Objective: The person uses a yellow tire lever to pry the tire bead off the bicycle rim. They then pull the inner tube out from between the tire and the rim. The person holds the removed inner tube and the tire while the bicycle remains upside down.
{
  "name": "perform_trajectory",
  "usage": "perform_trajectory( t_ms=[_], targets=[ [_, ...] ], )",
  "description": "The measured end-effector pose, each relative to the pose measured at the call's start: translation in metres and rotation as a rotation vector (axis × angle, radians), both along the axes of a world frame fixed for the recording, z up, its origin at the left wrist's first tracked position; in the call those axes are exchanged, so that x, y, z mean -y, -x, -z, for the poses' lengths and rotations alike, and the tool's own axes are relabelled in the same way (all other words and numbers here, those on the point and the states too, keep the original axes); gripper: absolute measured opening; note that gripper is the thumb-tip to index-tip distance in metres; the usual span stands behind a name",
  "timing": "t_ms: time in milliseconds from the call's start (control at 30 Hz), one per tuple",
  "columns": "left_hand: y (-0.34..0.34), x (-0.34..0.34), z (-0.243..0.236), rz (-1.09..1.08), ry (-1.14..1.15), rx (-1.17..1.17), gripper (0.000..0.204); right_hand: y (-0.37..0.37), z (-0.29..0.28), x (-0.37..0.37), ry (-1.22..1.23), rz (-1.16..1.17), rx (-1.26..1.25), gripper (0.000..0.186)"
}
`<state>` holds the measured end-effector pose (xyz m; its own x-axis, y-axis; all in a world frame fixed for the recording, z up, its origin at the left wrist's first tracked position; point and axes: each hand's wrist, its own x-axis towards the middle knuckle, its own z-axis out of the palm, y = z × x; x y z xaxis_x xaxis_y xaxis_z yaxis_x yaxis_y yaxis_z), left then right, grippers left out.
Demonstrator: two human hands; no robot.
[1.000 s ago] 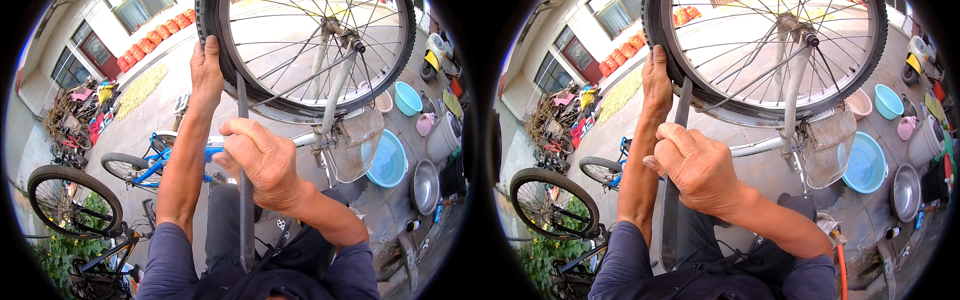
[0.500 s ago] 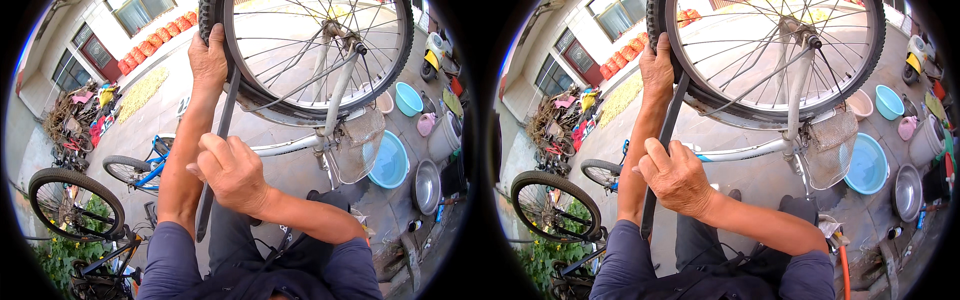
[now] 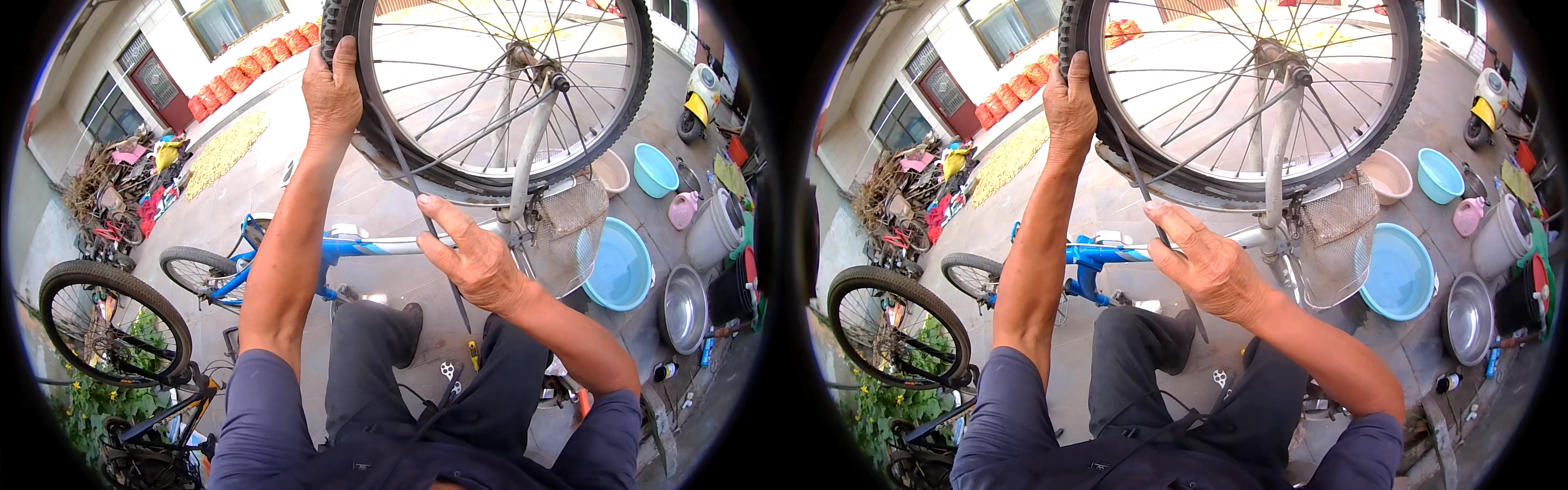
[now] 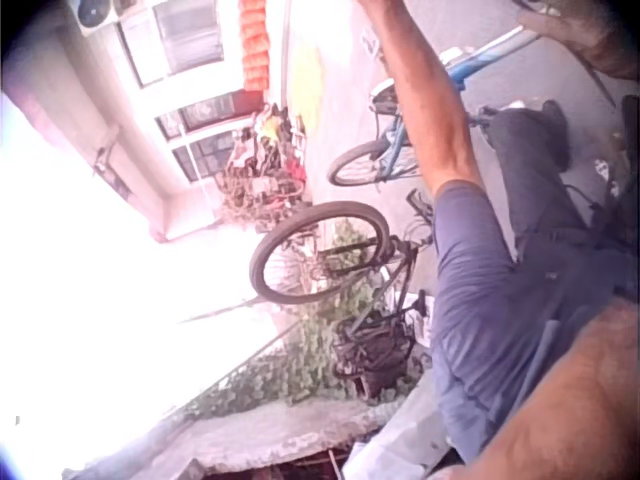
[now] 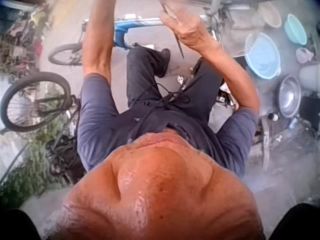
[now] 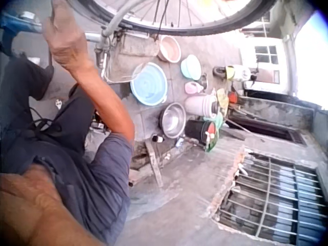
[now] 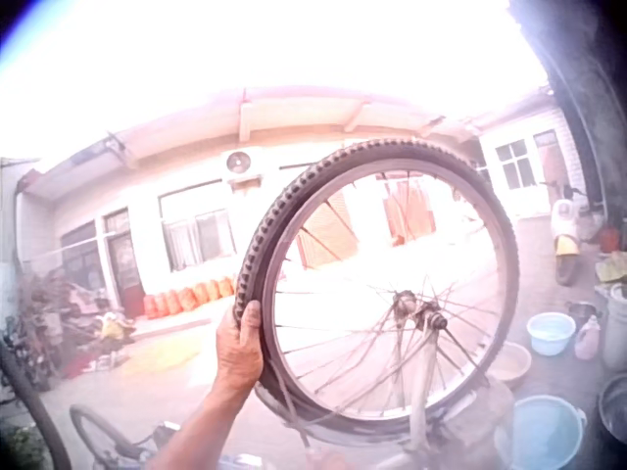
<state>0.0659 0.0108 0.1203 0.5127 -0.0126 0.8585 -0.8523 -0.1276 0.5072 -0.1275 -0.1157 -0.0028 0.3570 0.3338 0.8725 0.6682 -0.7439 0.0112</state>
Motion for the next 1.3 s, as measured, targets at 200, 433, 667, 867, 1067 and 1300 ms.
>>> perform_trajectory(
  t_ms=[200, 433, 667, 867, 1067, 1300],
  targets=[
    [0.001, -0.001, -0.008, 0.046, -0.035, -0.016, 0.047, 0.011, 0.013, 0.006, -0.166, -0.173, -0.313, 0.051],
    [-0.004, 0.004, 0.006, 0.069, 0.058, -0.023, 0.05, 0.027, 0.01, -0.009, -0.852, -0.57, -0.687, 0.04],
    [-0.002, 0.005, 0.011, -0.049, 0.035, 0.057, 0.045, -0.002, -0.038, -0.007, -0.772, -0.147, -1.13, 0.028],
    [-0.023, -0.004, 0.007, 0.004, 0.005, 0.146, 0.048, 0.011, -0.069, 0.027, -0.44, 0.06, -0.975, 0.024],
    [-0.009, 0.012, -0.004, 0.094, 0.067, 0.065, 0.031, 0.017, -0.054, 0.024, -0.467, 0.115, -0.899, 0.029],
    [-0.026, 0.008, -0.022, -0.04, 0.034, 0.175, 0.043, 0.129, 0.04, 0.049, -0.317, 0.331, -0.945, 0.028]
  ],
)
